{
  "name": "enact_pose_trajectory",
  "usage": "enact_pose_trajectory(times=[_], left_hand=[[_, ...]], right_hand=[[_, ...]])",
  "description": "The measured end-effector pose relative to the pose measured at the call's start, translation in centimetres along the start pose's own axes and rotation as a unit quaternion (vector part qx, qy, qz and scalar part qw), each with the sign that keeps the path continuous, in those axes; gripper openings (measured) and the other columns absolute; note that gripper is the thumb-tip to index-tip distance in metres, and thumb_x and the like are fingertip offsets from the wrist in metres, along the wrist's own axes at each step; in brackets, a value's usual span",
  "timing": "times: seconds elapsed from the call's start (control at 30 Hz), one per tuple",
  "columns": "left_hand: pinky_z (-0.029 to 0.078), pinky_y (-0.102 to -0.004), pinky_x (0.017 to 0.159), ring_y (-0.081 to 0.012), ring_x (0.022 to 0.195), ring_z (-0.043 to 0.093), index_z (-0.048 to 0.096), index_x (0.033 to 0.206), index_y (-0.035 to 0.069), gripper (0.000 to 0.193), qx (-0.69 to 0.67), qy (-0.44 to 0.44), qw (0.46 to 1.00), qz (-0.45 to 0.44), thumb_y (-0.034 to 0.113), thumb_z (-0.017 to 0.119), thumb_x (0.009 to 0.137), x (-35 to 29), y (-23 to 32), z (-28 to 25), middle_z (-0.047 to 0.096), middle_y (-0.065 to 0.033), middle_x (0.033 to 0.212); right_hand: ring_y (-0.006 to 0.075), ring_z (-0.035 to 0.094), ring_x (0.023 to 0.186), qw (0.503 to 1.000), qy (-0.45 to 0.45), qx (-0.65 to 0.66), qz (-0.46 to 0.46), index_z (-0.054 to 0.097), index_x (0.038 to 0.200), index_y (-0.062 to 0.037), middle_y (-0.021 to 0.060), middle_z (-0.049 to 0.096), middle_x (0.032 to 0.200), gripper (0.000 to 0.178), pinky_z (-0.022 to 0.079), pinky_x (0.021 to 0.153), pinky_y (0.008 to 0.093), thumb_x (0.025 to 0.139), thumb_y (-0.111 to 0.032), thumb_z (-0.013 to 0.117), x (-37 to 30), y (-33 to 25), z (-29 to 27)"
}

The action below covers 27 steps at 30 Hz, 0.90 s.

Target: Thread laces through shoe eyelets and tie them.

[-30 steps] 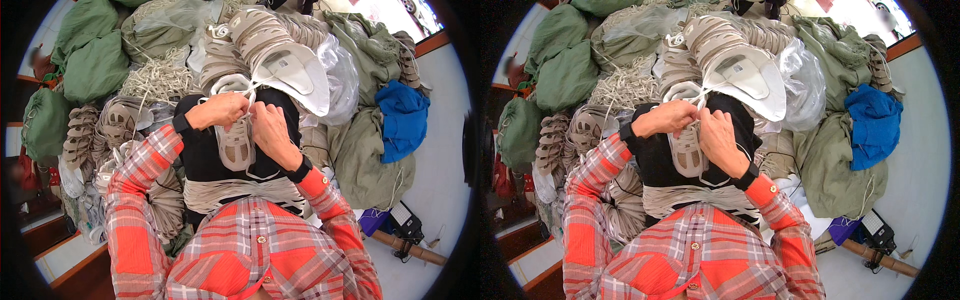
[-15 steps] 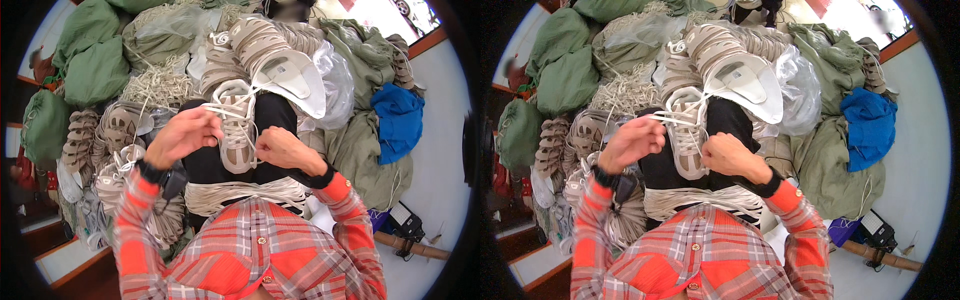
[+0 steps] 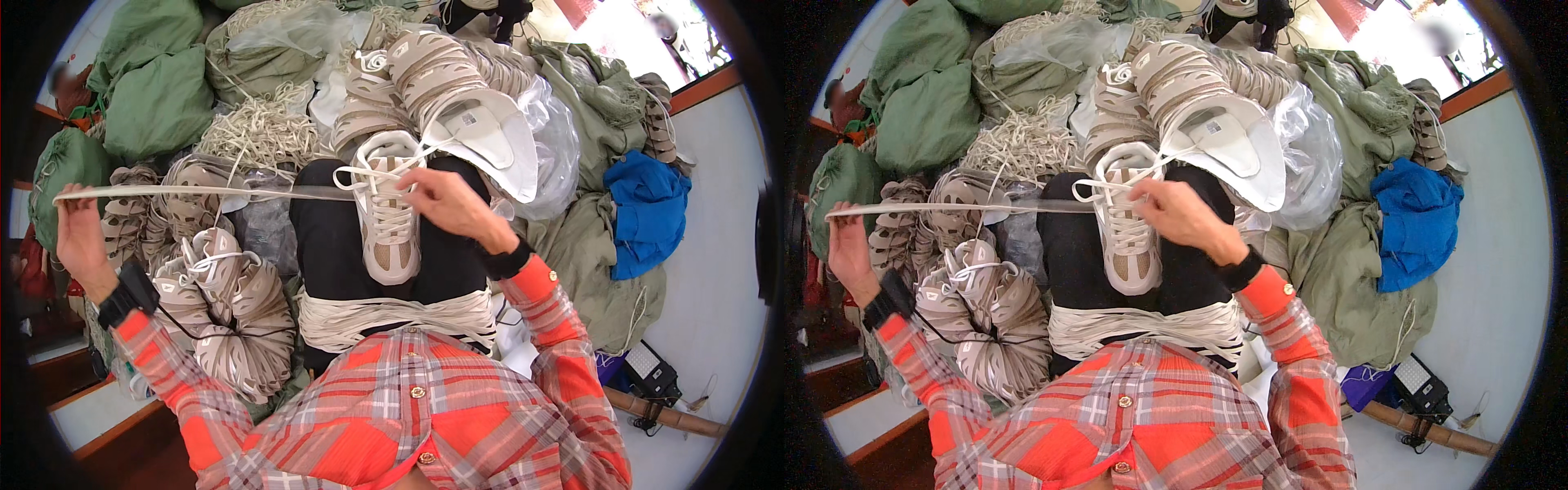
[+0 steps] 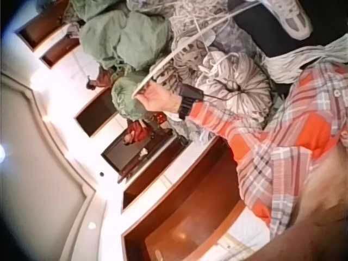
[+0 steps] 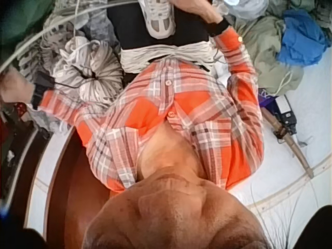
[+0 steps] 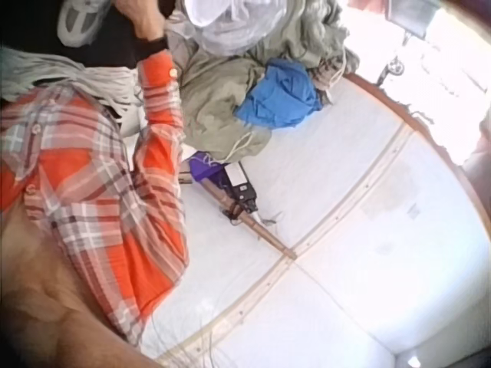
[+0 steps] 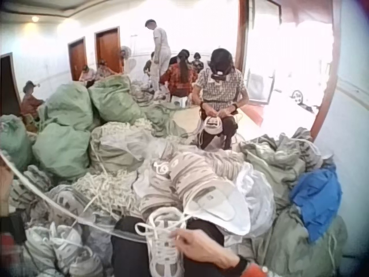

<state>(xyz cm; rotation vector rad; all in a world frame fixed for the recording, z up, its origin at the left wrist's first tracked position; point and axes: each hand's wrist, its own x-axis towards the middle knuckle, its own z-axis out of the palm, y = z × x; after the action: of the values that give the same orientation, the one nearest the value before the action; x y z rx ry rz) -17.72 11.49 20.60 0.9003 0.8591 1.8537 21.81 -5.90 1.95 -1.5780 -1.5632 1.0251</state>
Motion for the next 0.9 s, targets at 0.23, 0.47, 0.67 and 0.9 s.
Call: enact_pose_trajectory(times=[0.23,0.47,0.67,0.9], left_hand=[[0.033,-0.0194,0.054,-0.0064,0.064,0.039,0.050,0.101,0.001,0.009,-0.136,-0.139,0.934,-0.300,0.006,0.051,0.093,-2.1,-5.2,-3.9,0.046,-0.0009,0.081],[0.034,-0.0174,0.050,-0.0016,0.057,0.043,0.063,0.108,-0.002,0.022,0.193,-0.353,0.801,-0.443,0.007,0.058,0.088,-17.8,-16.5,1.2,0.065,-0.0036,0.083],[0.049,-0.0229,0.069,-0.0082,0.074,0.062,0.067,0.094,-0.005,0.016,0.282,-0.399,0.829,-0.273,0.007,0.063,0.085,-19.5,-20.0,2.2,0.068,-0.0045,0.079],[0.050,-0.0260,0.062,-0.0177,0.069,0.067,0.068,0.089,0.001,0.013,0.432,-0.382,0.810,-0.104,0.012,0.063,0.084,-20.1,-21.6,3.0,0.069,-0.0101,0.081]], right_hand=[[0.0365,0.062,0.067,0.966,-0.045,-0.193,-0.168,0.057,0.084,-0.0028,0.0172,0.060,0.069,0.011,0.050,0.059,0.0450,0.082,-0.013,0.059,0.1,-2.2,9.3],[0.0358,0.064,0.069,0.980,-0.056,-0.176,-0.080,0.059,0.099,-0.0045,0.0192,0.064,0.074,0.016,0.049,0.057,0.0457,0.085,-0.011,0.057,-2.5,-2.7,6.6],[0.0367,0.063,0.071,0.980,0.059,-0.186,-0.046,0.059,0.103,-0.0038,0.0196,0.063,0.072,0.019,0.049,0.064,0.0447,0.088,-0.014,0.055,-0.5,-1.4,3.4],[0.0377,0.062,0.068,0.984,0.066,-0.165,-0.010,0.058,0.104,-0.0041,0.0205,0.062,0.068,0.021,0.048,0.062,0.0453,0.088,-0.017,0.055,0.9,-1.3,4.3]])
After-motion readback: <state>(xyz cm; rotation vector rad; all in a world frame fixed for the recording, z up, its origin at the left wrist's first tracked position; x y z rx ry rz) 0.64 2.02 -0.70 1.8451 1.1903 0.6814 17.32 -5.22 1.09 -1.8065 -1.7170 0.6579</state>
